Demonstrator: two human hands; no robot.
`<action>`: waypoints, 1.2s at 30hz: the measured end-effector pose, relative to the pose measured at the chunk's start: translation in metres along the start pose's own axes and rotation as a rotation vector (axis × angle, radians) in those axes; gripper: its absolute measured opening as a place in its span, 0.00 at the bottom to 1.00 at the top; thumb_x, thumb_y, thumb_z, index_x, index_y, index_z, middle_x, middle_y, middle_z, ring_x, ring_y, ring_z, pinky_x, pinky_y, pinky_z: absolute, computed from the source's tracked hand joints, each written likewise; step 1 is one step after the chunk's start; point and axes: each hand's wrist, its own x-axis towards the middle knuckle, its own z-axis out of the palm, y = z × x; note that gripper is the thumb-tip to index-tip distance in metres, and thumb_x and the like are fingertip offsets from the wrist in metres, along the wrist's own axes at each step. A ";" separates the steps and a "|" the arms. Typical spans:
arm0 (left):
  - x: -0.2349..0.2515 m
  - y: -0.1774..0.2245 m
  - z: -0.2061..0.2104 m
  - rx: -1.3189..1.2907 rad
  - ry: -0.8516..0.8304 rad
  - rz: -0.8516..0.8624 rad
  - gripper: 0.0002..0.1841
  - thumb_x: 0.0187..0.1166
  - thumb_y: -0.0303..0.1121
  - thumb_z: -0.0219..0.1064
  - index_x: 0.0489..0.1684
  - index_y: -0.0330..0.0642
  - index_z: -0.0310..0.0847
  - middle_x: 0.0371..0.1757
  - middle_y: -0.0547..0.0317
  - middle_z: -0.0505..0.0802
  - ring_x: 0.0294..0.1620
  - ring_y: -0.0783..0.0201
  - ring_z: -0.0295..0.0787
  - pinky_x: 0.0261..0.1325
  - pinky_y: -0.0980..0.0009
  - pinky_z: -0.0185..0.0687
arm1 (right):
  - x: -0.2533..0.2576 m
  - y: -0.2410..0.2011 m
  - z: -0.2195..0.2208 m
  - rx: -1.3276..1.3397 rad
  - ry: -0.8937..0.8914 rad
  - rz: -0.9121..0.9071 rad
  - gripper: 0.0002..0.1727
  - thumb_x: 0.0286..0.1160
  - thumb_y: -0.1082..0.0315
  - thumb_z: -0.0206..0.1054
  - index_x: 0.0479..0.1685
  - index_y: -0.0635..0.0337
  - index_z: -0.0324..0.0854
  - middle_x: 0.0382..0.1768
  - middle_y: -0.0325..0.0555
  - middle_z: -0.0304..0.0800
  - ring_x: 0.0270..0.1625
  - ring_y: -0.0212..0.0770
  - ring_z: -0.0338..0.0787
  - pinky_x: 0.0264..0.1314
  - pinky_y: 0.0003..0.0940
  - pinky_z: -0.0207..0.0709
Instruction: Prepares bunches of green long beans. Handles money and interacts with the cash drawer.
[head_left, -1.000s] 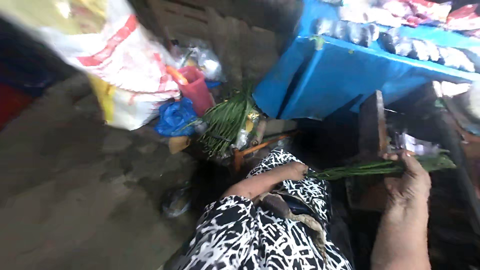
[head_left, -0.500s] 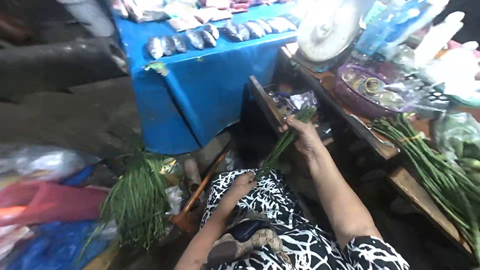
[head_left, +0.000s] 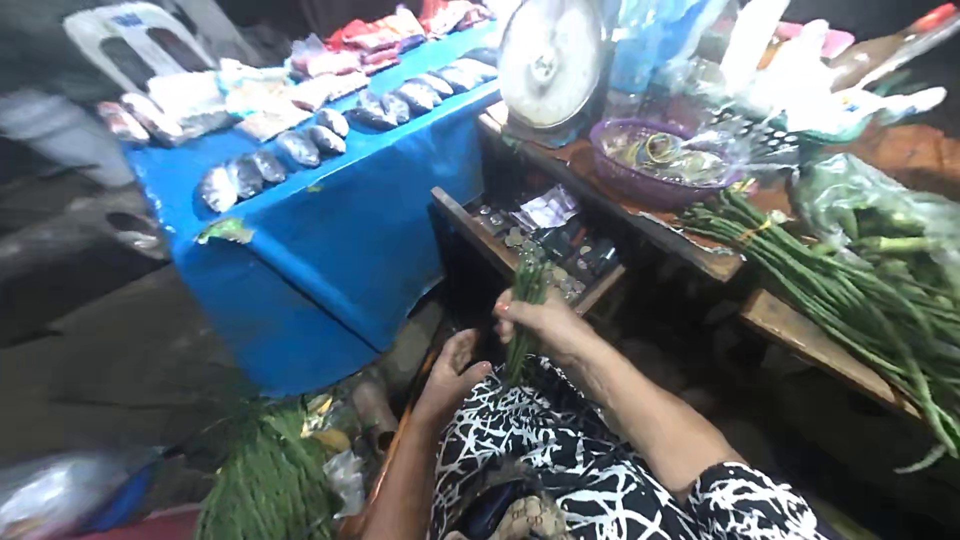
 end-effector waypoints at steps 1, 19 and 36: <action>0.001 0.015 0.006 -0.054 -0.082 0.053 0.45 0.57 0.52 0.84 0.74 0.36 0.71 0.64 0.62 0.88 0.66 0.70 0.84 0.70 0.70 0.82 | -0.005 -0.002 0.007 0.005 -0.010 -0.009 0.07 0.80 0.69 0.64 0.40 0.65 0.83 0.22 0.39 0.86 0.29 0.33 0.88 0.42 0.31 0.86; -0.033 0.057 0.094 -0.326 -0.282 -0.161 0.06 0.71 0.26 0.71 0.41 0.42 0.80 0.19 0.65 0.89 0.17 0.68 0.87 0.26 0.72 0.89 | -0.032 -0.005 0.011 0.048 0.010 -0.342 0.16 0.92 0.64 0.54 0.45 0.67 0.83 0.25 0.40 0.89 0.26 0.31 0.88 0.34 0.28 0.87; -0.034 0.054 0.091 -0.385 -0.260 -0.186 0.13 0.71 0.46 0.75 0.22 0.60 0.76 0.11 0.78 0.74 0.11 0.78 0.71 0.18 0.78 0.74 | -0.047 -0.046 -0.019 -0.493 -0.009 -0.337 0.22 0.92 0.59 0.53 0.52 0.68 0.88 0.44 0.43 0.93 0.46 0.29 0.90 0.54 0.30 0.85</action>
